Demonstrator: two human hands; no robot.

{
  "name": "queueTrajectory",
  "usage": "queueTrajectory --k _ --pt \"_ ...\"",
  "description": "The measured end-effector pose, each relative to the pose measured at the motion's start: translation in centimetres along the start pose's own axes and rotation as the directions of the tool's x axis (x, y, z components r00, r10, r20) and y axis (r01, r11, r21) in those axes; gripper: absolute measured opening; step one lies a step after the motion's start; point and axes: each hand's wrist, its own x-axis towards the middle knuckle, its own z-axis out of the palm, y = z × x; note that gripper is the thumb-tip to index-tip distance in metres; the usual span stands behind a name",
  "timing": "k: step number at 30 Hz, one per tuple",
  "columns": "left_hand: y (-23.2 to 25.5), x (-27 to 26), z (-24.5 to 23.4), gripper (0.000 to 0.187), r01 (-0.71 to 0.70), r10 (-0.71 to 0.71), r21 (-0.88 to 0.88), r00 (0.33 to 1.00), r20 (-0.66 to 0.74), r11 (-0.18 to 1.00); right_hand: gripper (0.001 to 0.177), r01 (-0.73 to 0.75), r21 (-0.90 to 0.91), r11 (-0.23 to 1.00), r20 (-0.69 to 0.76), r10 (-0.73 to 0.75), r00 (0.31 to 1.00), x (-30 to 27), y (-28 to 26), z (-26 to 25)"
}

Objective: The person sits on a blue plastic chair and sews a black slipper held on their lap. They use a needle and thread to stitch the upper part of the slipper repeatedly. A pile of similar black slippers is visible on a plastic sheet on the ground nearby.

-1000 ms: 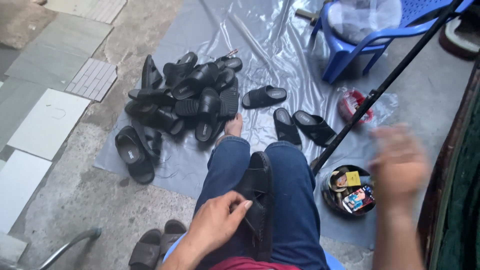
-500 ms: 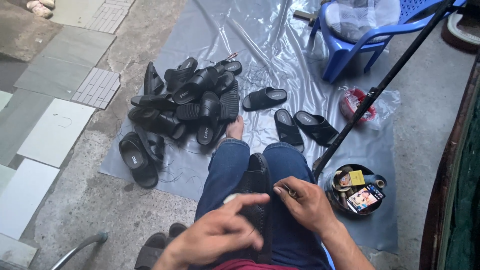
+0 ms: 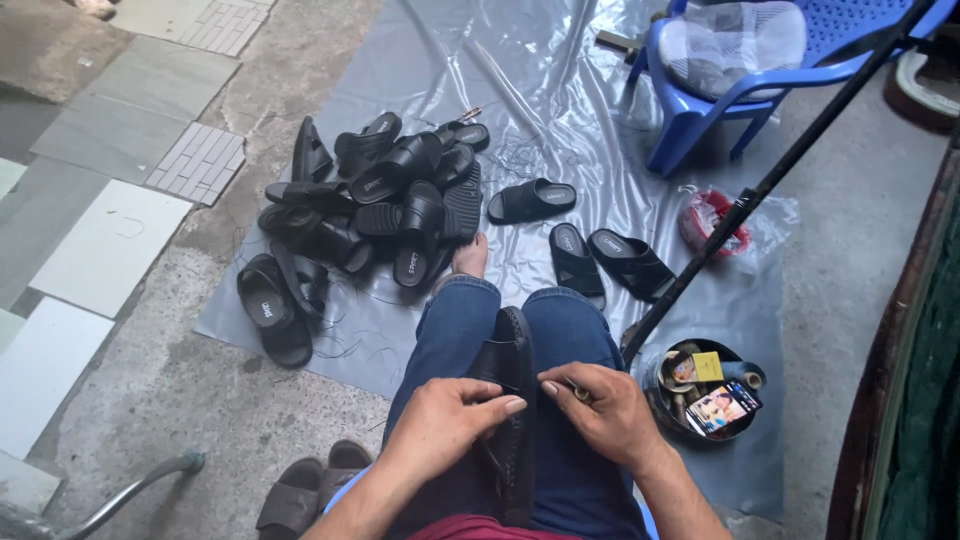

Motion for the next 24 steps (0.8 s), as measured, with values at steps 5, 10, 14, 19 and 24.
queueTrajectory --k 5,10,14,19,24 --pt "-2.5 3.6 1.9 0.023 -0.02 0.058 -0.383 0.994 0.089 0.923 0.012 0.06 0.016 0.998 -0.049 -0.06 0.997 -0.2 0.7 0.6" --pt "-2.4 4.2 0.8 0.028 0.06 0.052 -0.502 0.977 0.206 0.863 0.012 0.11 -0.055 0.992 -0.065 -0.114 0.991 -0.1 0.9 1.2" --pt "-2.6 2.4 -0.3 0.034 -0.078 0.177 -0.345 0.947 0.266 0.935 0.014 0.043 -0.069 0.997 -0.055 -0.047 0.997 -0.8 1.5 1.3" --pt "-6.4 0.7 -2.8 0.032 -0.119 0.206 -0.572 0.974 0.091 0.812 0.019 -0.205 -0.032 0.978 0.021 0.206 0.978 -3.2 0.9 1.0" --pt "-14.4 2.0 -5.6 0.039 -0.02 -0.098 -0.907 0.993 -0.067 0.421 0.021 -0.284 -0.023 0.959 0.102 0.284 0.953 -6.5 1.0 0.9"
